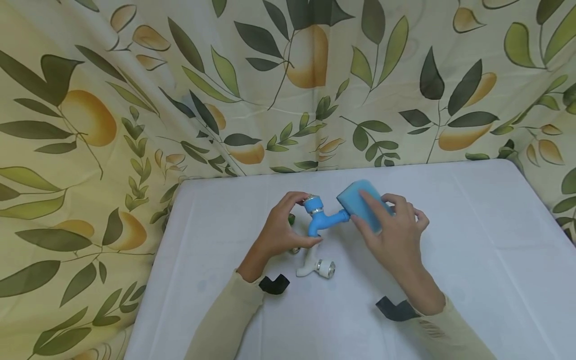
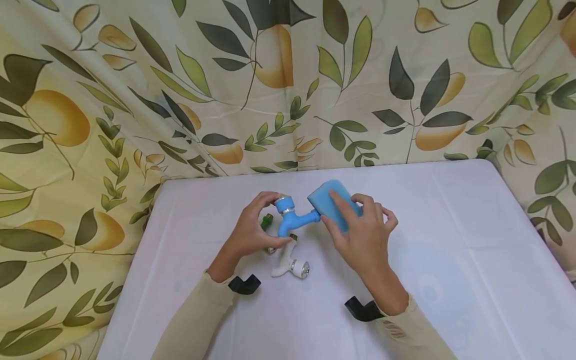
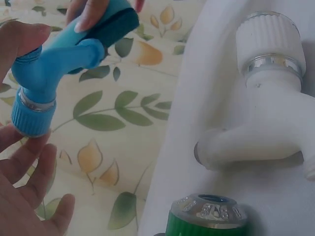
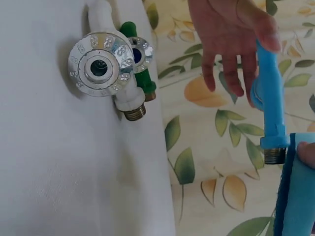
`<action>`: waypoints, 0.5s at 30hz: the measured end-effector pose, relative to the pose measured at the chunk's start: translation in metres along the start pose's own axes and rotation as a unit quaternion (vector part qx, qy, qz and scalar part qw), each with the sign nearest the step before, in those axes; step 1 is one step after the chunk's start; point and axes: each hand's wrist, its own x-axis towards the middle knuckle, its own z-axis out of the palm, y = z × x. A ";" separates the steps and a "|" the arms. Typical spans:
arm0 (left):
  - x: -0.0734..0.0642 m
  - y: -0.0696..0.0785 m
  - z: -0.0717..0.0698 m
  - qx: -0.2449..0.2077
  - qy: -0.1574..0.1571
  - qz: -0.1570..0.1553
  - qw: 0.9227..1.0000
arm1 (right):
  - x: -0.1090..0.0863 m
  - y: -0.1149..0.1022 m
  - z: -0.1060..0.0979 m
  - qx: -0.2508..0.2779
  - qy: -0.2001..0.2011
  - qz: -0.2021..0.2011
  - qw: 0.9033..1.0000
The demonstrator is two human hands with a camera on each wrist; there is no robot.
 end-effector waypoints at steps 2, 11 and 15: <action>0.000 -0.002 -0.001 -0.008 0.005 -0.005 1.000 | -0.002 -0.001 -0.002 0.005 -0.006 0.001 1.000; 0.000 -0.002 -0.005 -0.039 0.011 -0.022 0.999 | -0.007 -0.006 -0.008 0.017 -0.017 -0.075 0.997; 0.000 0.000 -0.004 -0.041 0.007 -0.010 0.999 | -0.002 -0.001 -0.007 0.011 0.008 -0.063 0.998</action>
